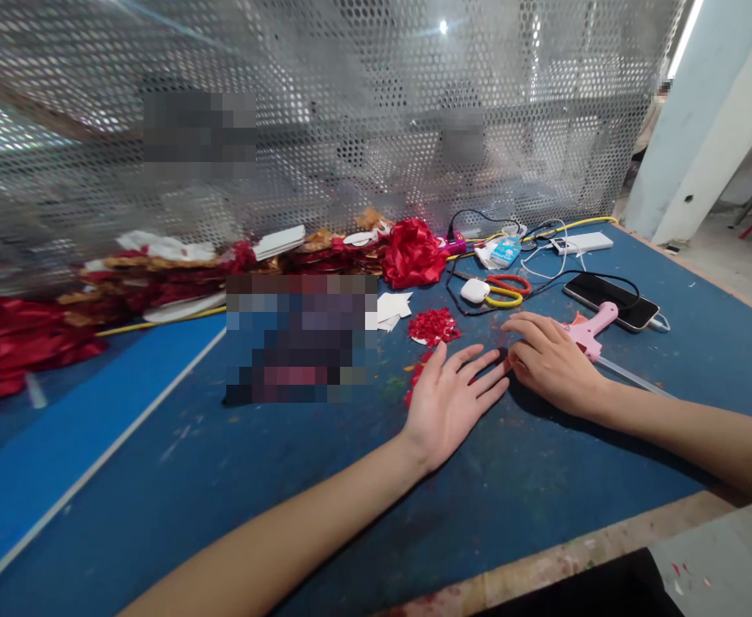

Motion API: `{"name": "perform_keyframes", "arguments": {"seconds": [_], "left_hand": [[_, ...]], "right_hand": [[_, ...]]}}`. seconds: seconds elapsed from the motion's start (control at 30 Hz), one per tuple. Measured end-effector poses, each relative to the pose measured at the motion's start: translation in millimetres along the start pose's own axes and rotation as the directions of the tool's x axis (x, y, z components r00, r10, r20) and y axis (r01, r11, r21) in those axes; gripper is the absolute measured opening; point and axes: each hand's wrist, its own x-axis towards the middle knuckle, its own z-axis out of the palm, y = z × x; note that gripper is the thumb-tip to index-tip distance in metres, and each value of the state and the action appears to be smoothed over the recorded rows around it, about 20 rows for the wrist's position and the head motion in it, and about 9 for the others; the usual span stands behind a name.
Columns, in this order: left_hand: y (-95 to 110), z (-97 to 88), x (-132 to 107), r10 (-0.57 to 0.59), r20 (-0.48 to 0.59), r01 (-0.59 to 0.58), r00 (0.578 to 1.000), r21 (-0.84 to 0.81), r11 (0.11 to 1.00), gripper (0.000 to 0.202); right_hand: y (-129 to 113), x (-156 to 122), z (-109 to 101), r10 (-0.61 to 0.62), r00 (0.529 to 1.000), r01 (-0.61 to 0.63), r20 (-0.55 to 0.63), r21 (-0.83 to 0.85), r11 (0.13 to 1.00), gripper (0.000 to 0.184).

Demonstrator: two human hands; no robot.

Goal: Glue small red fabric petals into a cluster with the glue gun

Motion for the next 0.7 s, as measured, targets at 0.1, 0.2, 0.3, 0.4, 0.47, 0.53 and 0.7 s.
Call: {"name": "perform_keyframes", "arguments": {"seconds": [0.1, 0.2, 0.3, 0.4, 0.47, 0.53, 0.7], "left_hand": [[-2.0, -0.9, -0.9, 0.106, -0.047, -0.102, 0.993, 0.078, 0.992, 0.021], [-2.7, -1.4, -5.1, 0.209, -0.084, -0.183, 0.974, 0.248, 0.951, 0.010], [-2.3, 0.2, -11.1, 0.156, -0.062, -0.124, 0.986, 0.357, 0.926, 0.017], [-2.8, 2.4, -15.0, 0.088, -0.037, -0.068, 0.995, 0.371, 0.926, 0.025], [-3.8, 2.9, -15.7, 0.080, -0.017, -0.069, 0.997, 0.368, 0.927, 0.030], [-5.1, 2.5, -15.6, 0.090, 0.002, -0.084, 0.996, 0.374, 0.924, 0.037], [-7.2, 0.8, -15.2, 0.140, 0.009, -0.132, 0.990, 0.410, 0.902, 0.047]], "right_hand": [[2.4, 1.3, -3.5, -0.008, 0.995, 0.010, -0.096, 0.025, 1.000, 0.017], [5.4, 1.4, -10.7, -0.058, 0.978, 0.070, -0.202, 0.053, 0.996, 0.015], [7.6, 0.0, -18.4, -0.185, 0.934, 0.210, -0.306, 0.052, 0.976, 0.009], [8.4, -1.1, -22.8, -0.334, 0.870, 0.349, -0.362, -0.024, 0.937, 0.013], [8.3, -0.9, -23.7, -0.406, 0.834, 0.409, -0.374, -0.077, 0.909, 0.016], [7.7, 0.1, -23.4, -0.439, 0.811, 0.435, -0.387, -0.102, 0.894, 0.018], [5.4, 2.2, -22.8, -0.450, 0.798, 0.459, -0.402, -0.080, 0.885, 0.017]]}}
